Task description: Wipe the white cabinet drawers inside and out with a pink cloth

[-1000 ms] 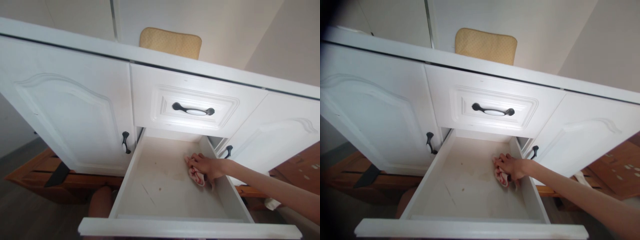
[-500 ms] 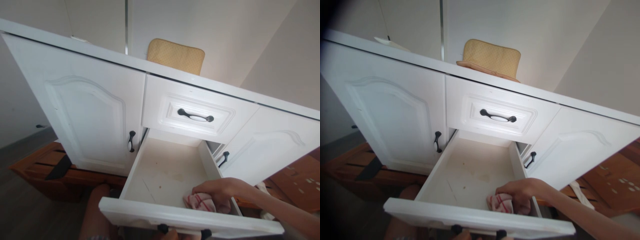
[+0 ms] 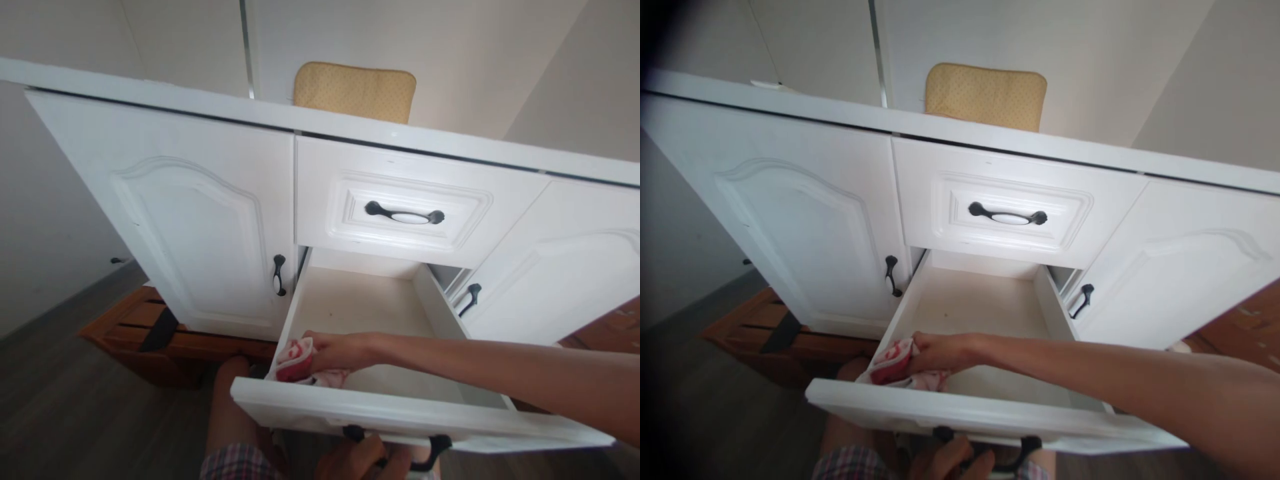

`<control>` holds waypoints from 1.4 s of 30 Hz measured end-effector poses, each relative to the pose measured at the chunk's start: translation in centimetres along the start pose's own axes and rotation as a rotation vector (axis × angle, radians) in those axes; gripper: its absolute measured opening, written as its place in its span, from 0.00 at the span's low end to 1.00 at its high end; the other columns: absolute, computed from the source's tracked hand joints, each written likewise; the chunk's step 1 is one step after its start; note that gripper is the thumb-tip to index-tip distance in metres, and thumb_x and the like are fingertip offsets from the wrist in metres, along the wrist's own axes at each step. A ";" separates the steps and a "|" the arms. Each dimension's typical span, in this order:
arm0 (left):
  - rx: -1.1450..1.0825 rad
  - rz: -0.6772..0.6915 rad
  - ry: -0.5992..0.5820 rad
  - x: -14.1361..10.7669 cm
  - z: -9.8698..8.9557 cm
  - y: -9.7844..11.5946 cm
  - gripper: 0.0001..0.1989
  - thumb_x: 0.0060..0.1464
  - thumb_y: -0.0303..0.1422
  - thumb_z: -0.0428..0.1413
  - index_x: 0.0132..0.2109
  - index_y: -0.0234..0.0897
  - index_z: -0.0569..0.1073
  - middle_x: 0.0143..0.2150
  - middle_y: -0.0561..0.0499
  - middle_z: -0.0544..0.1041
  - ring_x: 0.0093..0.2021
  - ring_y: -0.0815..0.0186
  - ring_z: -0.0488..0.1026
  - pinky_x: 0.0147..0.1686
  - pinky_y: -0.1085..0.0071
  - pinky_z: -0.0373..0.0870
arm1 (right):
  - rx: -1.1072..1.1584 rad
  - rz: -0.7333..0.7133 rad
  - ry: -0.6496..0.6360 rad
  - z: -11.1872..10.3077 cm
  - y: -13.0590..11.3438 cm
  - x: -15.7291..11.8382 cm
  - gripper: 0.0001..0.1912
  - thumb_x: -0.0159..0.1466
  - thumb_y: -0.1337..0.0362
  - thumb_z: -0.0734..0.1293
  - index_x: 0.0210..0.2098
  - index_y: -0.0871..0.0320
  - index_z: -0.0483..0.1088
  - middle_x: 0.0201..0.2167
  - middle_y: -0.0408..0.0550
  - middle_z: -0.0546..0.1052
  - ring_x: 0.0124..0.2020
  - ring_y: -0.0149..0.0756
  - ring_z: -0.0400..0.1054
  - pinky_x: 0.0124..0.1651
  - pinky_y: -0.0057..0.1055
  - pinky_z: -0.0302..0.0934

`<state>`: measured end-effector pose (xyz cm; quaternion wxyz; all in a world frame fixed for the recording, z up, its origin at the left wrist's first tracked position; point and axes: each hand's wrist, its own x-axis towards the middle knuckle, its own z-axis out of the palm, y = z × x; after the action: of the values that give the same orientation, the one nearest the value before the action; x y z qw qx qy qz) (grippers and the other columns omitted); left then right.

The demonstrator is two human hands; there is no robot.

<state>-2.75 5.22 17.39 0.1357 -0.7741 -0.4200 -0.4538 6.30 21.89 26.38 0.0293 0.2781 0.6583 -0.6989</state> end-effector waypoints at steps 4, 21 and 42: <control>0.006 -0.034 -0.032 -1.2 0.4 -0.3 0.15 0.73 0.47 0.59 0.60 0.50 0.80 0.50 0.49 0.84 0.47 0.59 0.85 0.41 0.65 0.86 | -0.018 -0.014 0.139 1.7 0.6 1.2 0.21 0.58 0.48 0.78 0.35 0.58 0.72 0.24 0.37 0.66 0.26 0.27 0.57 0.25 0.24 0.53; -0.134 -0.111 0.033 -2.2 1.3 3.9 0.14 0.64 0.22 0.58 0.52 0.41 0.82 0.44 0.50 0.85 0.44 0.69 0.86 0.49 0.79 0.81 | -1.059 -0.362 0.944 -10.0 0.7 5.8 0.19 0.63 0.75 0.66 0.52 0.60 0.78 0.56 0.57 0.75 0.57 0.48 0.65 0.63 0.44 0.62; -0.309 -0.093 0.010 -2.6 1.1 3.5 0.19 0.77 0.29 0.46 0.63 0.37 0.79 0.54 0.44 0.81 0.53 0.67 0.81 0.57 0.74 0.76 | -2.033 -0.429 0.026 -22.8 0.5 -7.3 0.20 0.62 0.79 0.66 0.49 0.55 0.78 0.55 0.51 0.77 0.57 0.45 0.64 0.60 0.38 0.59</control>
<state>-0.04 2.39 15.23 -0.0043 -0.7630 -0.3800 -0.5229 20.64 40.86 29.58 0.1178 0.0068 0.9730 0.1984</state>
